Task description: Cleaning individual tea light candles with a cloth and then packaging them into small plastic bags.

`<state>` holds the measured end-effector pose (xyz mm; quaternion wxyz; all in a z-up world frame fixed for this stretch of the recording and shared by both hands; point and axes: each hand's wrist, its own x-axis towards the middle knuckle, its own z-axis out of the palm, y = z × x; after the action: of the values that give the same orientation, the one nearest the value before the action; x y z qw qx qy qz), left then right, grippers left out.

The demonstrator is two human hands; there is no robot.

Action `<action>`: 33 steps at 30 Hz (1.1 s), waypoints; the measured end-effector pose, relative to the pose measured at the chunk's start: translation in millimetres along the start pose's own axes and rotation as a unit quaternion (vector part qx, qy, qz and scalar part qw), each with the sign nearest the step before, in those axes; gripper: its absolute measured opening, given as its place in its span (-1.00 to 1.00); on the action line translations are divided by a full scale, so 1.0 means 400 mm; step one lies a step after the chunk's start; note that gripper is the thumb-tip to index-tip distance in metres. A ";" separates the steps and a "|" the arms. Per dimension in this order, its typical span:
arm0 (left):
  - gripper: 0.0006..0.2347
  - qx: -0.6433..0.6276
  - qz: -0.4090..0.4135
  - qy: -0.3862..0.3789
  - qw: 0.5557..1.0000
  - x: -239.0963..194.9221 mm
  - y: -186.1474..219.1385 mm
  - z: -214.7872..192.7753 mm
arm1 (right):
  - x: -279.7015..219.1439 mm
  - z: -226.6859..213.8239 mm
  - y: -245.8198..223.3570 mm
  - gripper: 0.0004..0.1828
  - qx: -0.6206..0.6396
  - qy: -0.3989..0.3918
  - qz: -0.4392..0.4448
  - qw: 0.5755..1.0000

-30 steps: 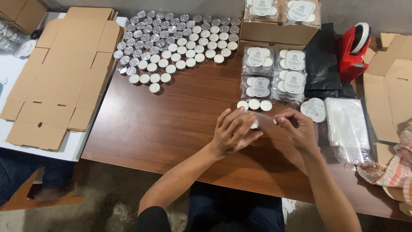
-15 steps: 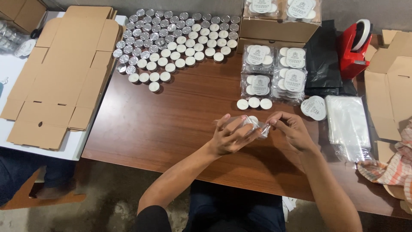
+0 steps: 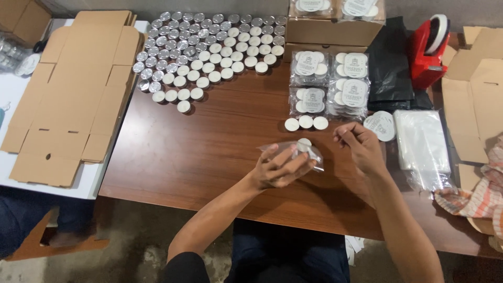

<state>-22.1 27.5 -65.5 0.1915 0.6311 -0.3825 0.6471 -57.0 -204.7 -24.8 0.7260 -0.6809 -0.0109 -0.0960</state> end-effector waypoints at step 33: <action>-0.73 -0.025 -0.139 -0.029 0.990 0.087 -0.097 -0.041 | -0.622 -0.351 0.017 -0.36 -0.721 -0.056 0.118 0.681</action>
<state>-9.4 56.1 -20.9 0.2842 0.6914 -0.3125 0.5862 -316.2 -312.4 -78.3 0.0142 -0.9934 0.1019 0.0508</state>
